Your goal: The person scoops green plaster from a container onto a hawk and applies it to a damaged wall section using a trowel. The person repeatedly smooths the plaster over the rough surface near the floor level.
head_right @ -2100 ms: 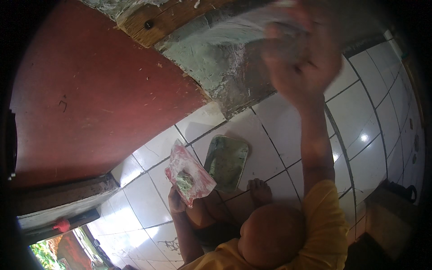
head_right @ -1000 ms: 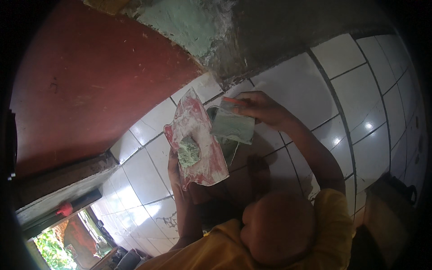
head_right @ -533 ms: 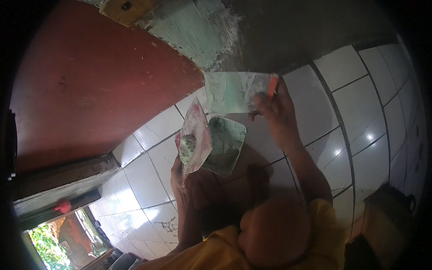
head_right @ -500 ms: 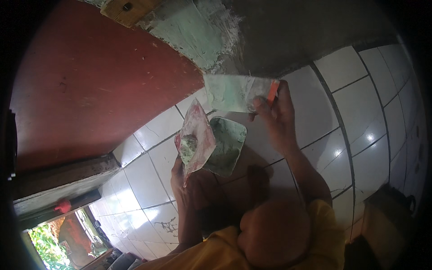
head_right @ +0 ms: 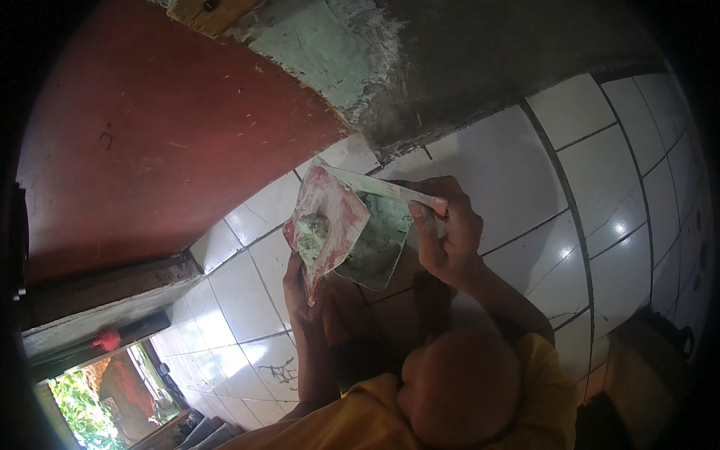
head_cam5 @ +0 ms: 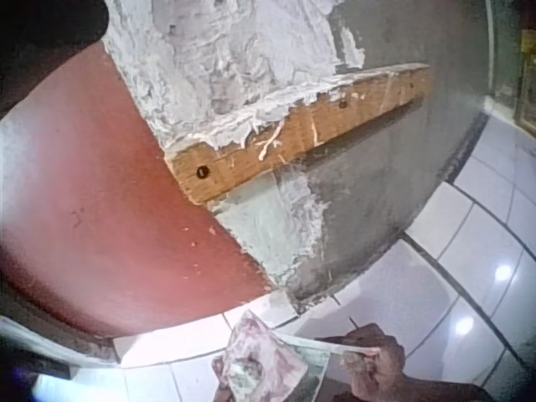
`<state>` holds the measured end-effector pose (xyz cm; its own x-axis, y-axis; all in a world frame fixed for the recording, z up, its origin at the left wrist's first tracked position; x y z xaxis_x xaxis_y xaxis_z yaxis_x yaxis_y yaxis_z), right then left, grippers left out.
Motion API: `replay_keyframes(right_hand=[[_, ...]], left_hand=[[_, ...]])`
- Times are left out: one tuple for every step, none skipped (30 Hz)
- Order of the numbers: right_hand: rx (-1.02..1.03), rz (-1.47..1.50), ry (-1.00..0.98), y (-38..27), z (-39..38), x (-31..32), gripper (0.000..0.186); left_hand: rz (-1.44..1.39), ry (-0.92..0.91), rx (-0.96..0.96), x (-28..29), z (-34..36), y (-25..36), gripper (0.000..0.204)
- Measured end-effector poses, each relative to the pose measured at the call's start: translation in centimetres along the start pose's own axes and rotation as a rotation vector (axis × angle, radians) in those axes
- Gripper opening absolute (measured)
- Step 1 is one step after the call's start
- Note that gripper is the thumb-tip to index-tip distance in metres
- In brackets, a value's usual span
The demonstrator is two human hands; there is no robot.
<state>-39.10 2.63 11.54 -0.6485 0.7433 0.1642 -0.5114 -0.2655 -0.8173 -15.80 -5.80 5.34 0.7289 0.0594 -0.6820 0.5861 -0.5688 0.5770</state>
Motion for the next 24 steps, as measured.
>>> replay_keyframes(right_hand=[[-0.002, 0.008, -0.013, 0.2, -0.2, 0.0, 0.017], [-0.003, 0.018, -0.028, 0.2, -0.2, -0.1, 0.017], [-0.004, 0.028, -0.042, 0.1, -0.1, -0.2, 0.018], [-0.005, 0.101, -0.027, 0.1, 0.0, -0.5, 0.018], [-0.007, 0.173, -0.012, -0.1, 0.2, -1.0, 0.019], [-0.007, 0.239, 0.003, -0.2, 0.5, -1.4, 0.020], [-0.038, 0.274, -0.007, 0.1, 0.6, -1.8, 0.021], [-0.072, 0.314, -0.018, 0.8, 0.5, -2.4, 0.022], [-0.106, 0.355, -0.028, 1.2, 0.5, -2.9, 0.023], [-0.085, 0.381, -0.055, 1.3, 0.6, -3.3, 0.022], [-0.013, 0.422, -0.080, 1.2, 1.0, -3.6, 0.021], [0.059, 0.463, -0.105, 1.1, 1.4, -3.9, 0.021], [0.131, 0.503, -0.130, 0.9, 1.6, -4.1, 0.021], [0.094, 0.473, -0.132, 0.7, 1.6, -4.4, 0.020], [0.057, 0.443, -0.134, 0.3, 1.5, -4.7, 0.019], [0.020, 0.412, -0.136, 0.1, 1.4, -4.8, 0.018], [-0.005, 0.423, -0.146, 0.0, 1.4, -4.9, 0.018], [-0.029, 0.436, -0.157, -0.1, 1.4, -4.9, 0.017], [-0.046, 0.429, -0.152, -0.2, 1.3, -4.9, 0.017], [-0.065, 0.419, -0.148, 0.0, 1.2, -4.9, 0.017], [-0.077, 0.389, -0.129, 0.2, 1.0, -4.9, 0.017], [-0.107, 0.377, -0.110, 0.5, 0.7, -4.8, 0.017], [-0.136, 0.366, -0.091, 0.7, 0.3, -4.7, 0.017], [-0.183, 0.374, -0.071, 1.0, -0.3, -4.5, 0.018]], left_hand=[[0.039, 0.027, -0.013, -0.2, -0.1, -0.1, 0.037], [0.078, 0.054, -0.028, -0.4, -0.3, 0.0, 0.037], [0.077, 0.079, -0.026, -0.6, -0.3, 0.0, 0.036], [0.127, 0.115, -0.014, -0.6, -0.5, 0.1, 0.034], [0.179, 0.152, -0.001, -0.5, -0.7, 0.3, 0.032], [0.278, 0.196, 0.026, -0.4, -1.1, 0.5, 0.030], [0.332, 0.232, 0.046, -0.6, -1.4, 0.5, 0.029], [0.387, 0.273, 0.065, -0.9, -1.7, 0.7, 0.027], [0.396, 0.307, 0.078, -1.9, -2.3, 0.7, 0.026], [0.470, 0.286, 0.050, -2.5, -2.5, 0.6, 0.025], [0.544, 0.269, 0.022, -3.0, -2.6, 0.7, 0.025], [0.682, 0.195, -0.047, -3.5, -2.7, 0.7, 0.026], [0.670, 0.173, -0.065, -3.6, -2.7, 0.5, 0.026], [0.661, 0.153, -0.084, -3.6, -2.8, 0.4, 0.026], [0.503, 0.187, -0.052, -3.1, -2.7, 0.0, 0.025], [0.264, 0.116, -0.007, -2.3, -2.3, -0.8, 0.025], [0.027, 0.059, 0.053, -1.7, -1.9, -1.5, 0.025], [-0.290, -0.102, 0.122, -1.2, -1.2, -2.2, 0.027], [-0.460, -0.177, 0.148, -0.4, -1.1, -2.5, 0.028], [-0.629, -0.246, 0.190, -1.2, -0.9, -2.6, 0.029], [-0.651, -0.228, 0.189, -1.5, -1.0, -2.7, 0.029], [-0.673, -0.210, 0.188, -2.0, -1.1, -2.7, 0.029], [-0.617, -0.163, 0.158, -2.2, -1.2, -2.8, 0.029], [-0.561, -0.116, 0.128, -2.4, -1.3, -3.0, 0.028]])
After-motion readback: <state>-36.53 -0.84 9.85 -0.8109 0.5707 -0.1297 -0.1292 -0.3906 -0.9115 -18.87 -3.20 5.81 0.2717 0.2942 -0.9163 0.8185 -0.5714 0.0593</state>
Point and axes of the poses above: each hand's wrist, its own z-axis towards the middle knuckle, its own x-axis out of the back of the hand, y = z × x, the point moved 5 cm from there along z, towards the middle knuckle, and after that the axes turned 11 degrees about -z, right-handed, at the moved point
